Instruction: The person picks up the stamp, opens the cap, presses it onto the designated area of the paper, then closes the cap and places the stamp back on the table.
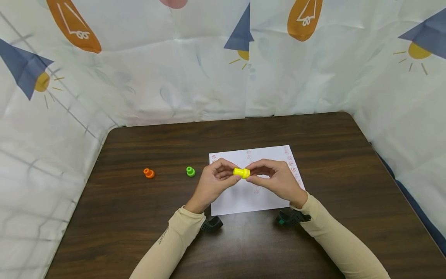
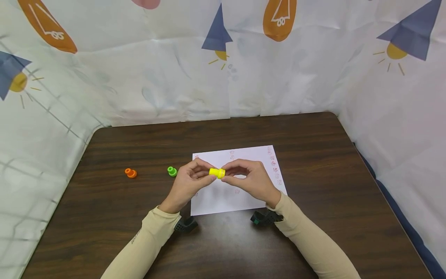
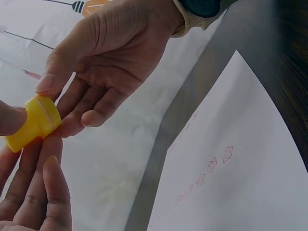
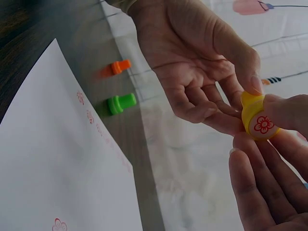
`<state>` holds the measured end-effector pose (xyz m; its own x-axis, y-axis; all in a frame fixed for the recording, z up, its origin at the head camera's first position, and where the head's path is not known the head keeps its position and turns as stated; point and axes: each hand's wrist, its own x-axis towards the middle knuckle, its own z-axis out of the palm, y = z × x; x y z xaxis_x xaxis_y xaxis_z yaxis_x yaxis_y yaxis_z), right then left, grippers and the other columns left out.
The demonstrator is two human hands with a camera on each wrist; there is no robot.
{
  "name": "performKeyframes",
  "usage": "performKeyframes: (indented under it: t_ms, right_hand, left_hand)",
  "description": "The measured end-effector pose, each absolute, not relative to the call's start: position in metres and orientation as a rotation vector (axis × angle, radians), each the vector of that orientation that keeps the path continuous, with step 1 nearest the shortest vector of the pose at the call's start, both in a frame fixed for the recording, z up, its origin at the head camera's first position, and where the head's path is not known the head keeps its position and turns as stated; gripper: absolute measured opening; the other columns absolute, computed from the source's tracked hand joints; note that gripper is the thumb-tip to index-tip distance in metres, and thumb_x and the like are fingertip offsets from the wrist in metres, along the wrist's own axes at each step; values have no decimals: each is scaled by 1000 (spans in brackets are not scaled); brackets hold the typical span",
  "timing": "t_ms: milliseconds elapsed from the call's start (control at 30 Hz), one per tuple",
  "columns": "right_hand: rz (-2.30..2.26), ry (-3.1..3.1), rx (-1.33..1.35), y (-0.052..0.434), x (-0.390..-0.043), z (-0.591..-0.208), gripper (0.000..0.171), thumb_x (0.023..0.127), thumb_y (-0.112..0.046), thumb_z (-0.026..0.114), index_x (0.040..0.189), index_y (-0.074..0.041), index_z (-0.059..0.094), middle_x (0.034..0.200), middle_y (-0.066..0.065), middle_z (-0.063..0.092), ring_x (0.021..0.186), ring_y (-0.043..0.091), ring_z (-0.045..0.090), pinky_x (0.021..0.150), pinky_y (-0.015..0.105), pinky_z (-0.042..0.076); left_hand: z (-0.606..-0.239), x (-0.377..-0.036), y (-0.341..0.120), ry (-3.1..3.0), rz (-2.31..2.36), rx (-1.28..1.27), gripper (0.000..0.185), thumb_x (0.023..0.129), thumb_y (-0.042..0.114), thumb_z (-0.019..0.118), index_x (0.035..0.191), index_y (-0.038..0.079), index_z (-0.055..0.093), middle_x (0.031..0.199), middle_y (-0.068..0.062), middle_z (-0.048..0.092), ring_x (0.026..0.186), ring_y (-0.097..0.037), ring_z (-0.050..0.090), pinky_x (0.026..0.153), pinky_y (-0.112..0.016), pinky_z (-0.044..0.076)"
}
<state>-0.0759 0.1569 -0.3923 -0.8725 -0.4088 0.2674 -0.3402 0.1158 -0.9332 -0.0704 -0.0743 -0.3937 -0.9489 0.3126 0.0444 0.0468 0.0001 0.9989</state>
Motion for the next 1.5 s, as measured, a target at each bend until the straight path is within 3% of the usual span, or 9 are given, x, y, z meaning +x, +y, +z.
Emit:
performKeyframes:
  t_ms: [400,733,1033,1333,1500]
  right_hand:
    - [-1933,2282,-736,150,-74,-392,29,85,-4,83,113,-6,74,110,14,76,96,13,75,88,27,64]
    - [-1919,2283,-748,146,-71,-395,31,85,-4,83,114,-6,73,110,13,75,94,13,74,90,27,63]
    - [-1851,2347,-762,158,-72,-396,39,82,-4,86,118,-6,72,114,22,74,96,13,75,90,31,64]
    - [-1616,2576,-800,178,-72,-402,45,88,-13,83,131,-9,69,125,16,74,107,30,73,93,29,62]
    - [-1363,2745,-835,194,-73,-403,60,88,-24,84,143,-17,61,139,7,68,119,32,68,98,41,60]
  left_hand:
    - [-390,-68,-76,2097,2084,364,27,90,9,79,115,4,69,115,-19,73,100,-11,74,91,-25,63]
    - [-390,-66,-80,2144,2077,363,34,89,9,80,121,3,69,117,-18,73,101,-9,73,91,-23,62]
    - [-384,-65,-93,2239,2037,354,28,88,10,82,113,7,70,113,-16,74,99,-11,74,92,-29,63]
    - [-382,-64,-115,2336,2017,382,28,86,6,82,112,3,70,110,-15,74,94,-7,73,86,-20,62]
    - [-382,-65,-129,2421,1983,398,29,85,6,83,112,5,71,110,-15,73,92,-6,72,87,-23,63]
